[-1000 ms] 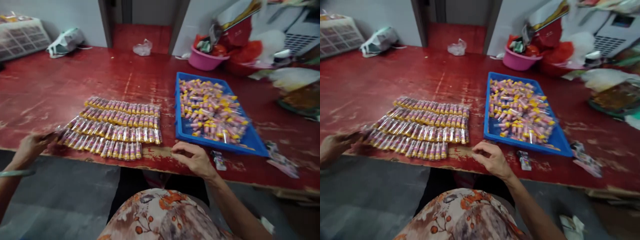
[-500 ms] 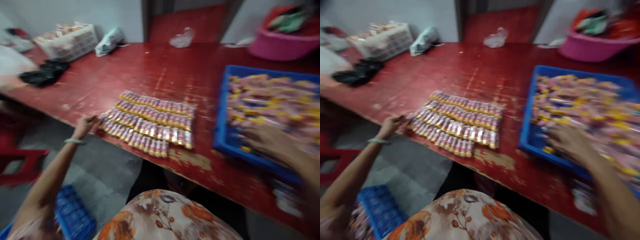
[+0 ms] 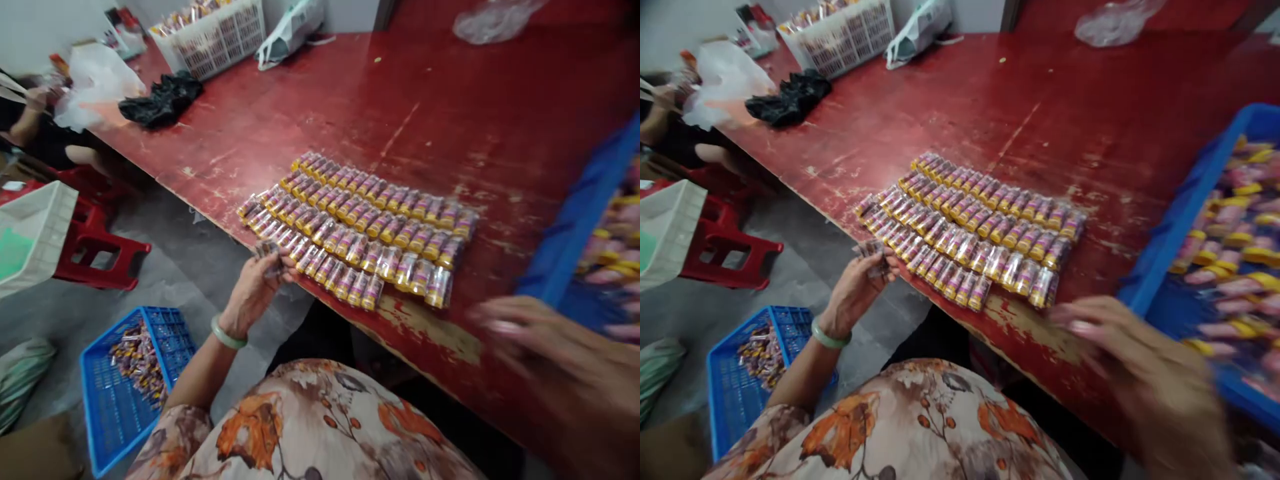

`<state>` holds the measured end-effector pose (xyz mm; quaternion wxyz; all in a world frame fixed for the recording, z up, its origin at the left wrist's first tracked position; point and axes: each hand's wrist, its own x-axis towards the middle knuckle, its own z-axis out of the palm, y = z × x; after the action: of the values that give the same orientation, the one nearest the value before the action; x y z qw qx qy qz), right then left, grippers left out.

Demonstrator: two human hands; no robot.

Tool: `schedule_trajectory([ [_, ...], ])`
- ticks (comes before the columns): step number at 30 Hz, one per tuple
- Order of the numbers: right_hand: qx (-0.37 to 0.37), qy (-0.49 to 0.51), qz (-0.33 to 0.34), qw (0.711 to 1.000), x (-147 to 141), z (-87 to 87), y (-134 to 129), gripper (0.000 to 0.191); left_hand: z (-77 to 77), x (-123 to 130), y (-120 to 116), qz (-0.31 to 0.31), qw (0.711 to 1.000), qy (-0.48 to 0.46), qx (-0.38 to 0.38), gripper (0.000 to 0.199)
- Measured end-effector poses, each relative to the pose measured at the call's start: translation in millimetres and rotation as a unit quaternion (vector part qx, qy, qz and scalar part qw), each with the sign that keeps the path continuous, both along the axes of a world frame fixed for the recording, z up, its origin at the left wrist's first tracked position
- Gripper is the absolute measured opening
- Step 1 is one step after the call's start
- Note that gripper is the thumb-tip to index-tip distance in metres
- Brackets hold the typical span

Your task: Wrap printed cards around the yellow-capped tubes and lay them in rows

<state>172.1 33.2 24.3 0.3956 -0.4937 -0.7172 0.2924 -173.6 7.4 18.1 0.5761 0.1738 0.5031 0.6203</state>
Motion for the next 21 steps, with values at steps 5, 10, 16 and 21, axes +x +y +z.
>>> schedule_trajectory([
  [5,-0.162,0.118,0.115,0.973,-65.1,-10.5,0.5,0.014,-11.4,58.6,-8.7,-0.023,0.999,-0.042,0.014,0.028],
  [10,-0.265,0.133,0.116,0.948,-109.0,-10.7,-0.6,0.021,-18.1,81.1,-9.9,-0.003,0.999,-0.043,-0.006,0.025],
  [16,-0.230,0.125,0.100,0.960,-119.5,-22.0,-1.3,0.021,-28.1,99.6,-15.2,-0.005,0.999,-0.048,-0.001,0.021],
  [21,-0.299,0.131,0.079,0.942,-111.8,-18.6,5.9,0.020,-24.5,98.8,-13.2,-0.043,0.997,-0.067,-0.011,0.020],
])
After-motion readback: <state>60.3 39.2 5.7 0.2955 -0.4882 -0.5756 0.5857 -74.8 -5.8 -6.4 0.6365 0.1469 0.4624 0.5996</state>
